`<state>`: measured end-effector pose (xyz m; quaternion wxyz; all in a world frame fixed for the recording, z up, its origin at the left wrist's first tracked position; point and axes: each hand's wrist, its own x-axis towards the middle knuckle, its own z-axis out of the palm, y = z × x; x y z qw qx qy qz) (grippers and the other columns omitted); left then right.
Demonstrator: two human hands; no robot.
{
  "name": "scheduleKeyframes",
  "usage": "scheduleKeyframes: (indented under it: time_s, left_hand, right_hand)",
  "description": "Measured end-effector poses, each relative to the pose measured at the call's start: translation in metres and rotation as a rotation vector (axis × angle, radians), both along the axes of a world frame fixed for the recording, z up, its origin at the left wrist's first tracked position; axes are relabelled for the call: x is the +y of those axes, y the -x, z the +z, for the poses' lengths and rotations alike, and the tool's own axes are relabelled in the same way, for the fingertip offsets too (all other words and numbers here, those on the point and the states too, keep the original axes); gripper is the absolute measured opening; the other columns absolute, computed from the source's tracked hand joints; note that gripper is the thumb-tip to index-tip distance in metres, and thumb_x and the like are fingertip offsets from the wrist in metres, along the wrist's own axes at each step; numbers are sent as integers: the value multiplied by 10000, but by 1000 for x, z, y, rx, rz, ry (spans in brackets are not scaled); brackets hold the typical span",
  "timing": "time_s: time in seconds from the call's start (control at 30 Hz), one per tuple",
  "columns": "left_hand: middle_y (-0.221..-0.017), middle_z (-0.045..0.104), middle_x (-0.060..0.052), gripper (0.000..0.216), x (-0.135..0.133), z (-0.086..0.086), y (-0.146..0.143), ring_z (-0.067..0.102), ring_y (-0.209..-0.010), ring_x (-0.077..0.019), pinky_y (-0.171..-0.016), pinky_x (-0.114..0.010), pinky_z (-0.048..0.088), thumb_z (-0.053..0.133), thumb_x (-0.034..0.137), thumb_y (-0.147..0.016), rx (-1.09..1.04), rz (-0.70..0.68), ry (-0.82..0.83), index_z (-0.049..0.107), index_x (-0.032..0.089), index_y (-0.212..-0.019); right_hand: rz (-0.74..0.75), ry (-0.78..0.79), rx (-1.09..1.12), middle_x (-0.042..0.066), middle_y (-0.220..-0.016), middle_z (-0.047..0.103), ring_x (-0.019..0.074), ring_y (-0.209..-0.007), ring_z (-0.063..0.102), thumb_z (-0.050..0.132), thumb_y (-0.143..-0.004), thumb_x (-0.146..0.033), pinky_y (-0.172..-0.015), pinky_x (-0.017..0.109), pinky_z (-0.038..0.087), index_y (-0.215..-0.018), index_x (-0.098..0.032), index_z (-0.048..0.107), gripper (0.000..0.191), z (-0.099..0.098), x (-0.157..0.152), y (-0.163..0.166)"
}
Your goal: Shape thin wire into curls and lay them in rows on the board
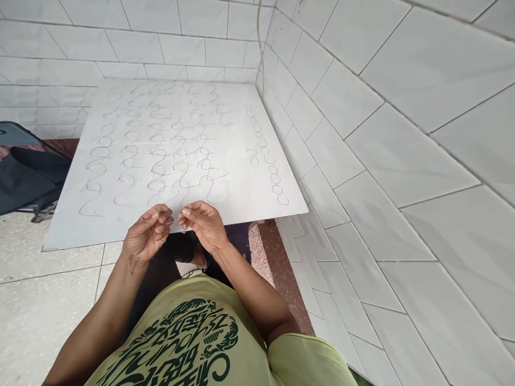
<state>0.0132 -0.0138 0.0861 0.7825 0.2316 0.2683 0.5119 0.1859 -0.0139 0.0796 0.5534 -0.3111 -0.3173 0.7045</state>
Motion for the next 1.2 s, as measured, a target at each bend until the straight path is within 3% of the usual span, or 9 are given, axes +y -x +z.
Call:
scheduleKeyframes:
  time_s: [0.2,0.37,0.57,0.73,1.0,1.2]
  left_hand:
    - [-778,523,10,226,-3,3,-3,459,-574,-36,-441,-89,415,829,190,-758,-25,28,-4,695,141,-934]
    - [-784,562,5,214,-5,7,-3,485,-573,-38,-456,-94,442,831,175,-758,-8,22,12,684,150,-913]
    - [-767,637,-8,208,-7,11,-6,567,-566,-48,-495,-116,516,850,210,-776,42,-36,9,716,136,-917]
    - [-756,670,-18,221,-10,16,-5,603,-562,-67,-497,-142,548,869,218,-758,103,-49,12,715,125,-886]
    - [-736,690,-25,181,-13,18,-2,633,-568,-78,-526,-149,575,843,187,-791,102,-39,28,723,117,-907]
    - [-781,707,-25,151,-14,11,-7,658,-628,-69,-588,-127,586,819,125,-806,17,48,37,732,121,-930]
  right_hand:
    - [-19,-40,-31,25,-860,740,184,-812,682,847,-778,-413,-699,319,535,-823,-229,640,281,-4,-7,1]
    - [-68,-116,-122,29,-853,737,192,-799,680,852,-773,-423,-798,373,563,-830,-232,646,286,-4,-5,-7]
    - [131,-149,-77,48,-997,735,205,-925,688,884,-735,-436,-825,367,572,-1017,-242,693,392,-3,0,-17]
    - [181,-192,-116,46,-994,737,207,-936,692,872,-762,-443,-845,383,575,-1002,-242,741,340,-4,-3,-18]
    - [61,-335,-242,51,-902,739,209,-876,690,833,-827,-369,-798,379,564,-856,-251,803,125,3,-5,-16]
    - [-52,-328,-207,42,-867,754,182,-793,675,843,-823,-331,-751,351,560,-847,-232,808,108,-6,-9,-8]
